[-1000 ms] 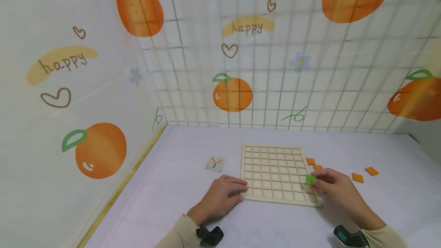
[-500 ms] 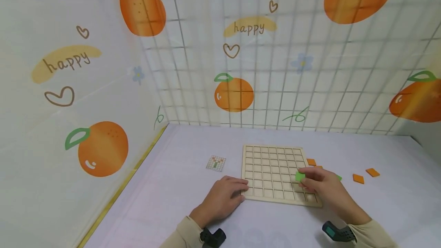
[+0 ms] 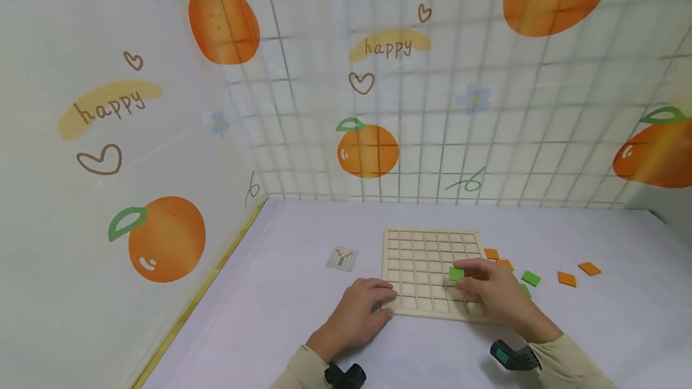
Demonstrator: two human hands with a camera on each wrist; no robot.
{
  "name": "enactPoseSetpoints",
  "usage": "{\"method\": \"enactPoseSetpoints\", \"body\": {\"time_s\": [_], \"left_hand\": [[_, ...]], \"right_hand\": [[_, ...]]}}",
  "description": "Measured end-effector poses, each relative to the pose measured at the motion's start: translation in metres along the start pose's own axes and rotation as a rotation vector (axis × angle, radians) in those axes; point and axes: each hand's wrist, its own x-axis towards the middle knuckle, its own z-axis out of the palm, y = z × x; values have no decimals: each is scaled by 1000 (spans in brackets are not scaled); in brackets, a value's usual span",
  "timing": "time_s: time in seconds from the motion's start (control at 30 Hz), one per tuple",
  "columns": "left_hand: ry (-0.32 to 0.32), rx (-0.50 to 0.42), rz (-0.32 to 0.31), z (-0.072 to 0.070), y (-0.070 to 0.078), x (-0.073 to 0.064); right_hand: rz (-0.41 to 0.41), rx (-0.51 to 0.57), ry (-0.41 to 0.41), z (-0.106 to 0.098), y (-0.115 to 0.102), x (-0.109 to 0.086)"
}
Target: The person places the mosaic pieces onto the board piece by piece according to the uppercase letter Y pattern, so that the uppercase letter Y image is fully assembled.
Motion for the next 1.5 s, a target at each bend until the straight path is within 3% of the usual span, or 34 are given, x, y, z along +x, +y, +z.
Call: {"method": "enactPoseSetpoints", "body": {"time_s": [0.4, 0.6, 0.87, 1.23, 1.5], "left_hand": [[2, -42, -4, 2, -8, -3], [-21, -40, -11, 1, -7, -4], [-5, -31, 11, 2, -8, -3], [0, -12, 38, 0, -8, -6], [-16, -1, 45, -1, -8, -5]], "right_hand": [[14, -49, 39, 13, 3, 7], [-38, -192, 48, 20, 0, 2], [-82, -290, 42, 25, -4, -1], [-81, -325, 36, 30, -1, -4], [-165, -370, 56, 32, 4, -1]]}}
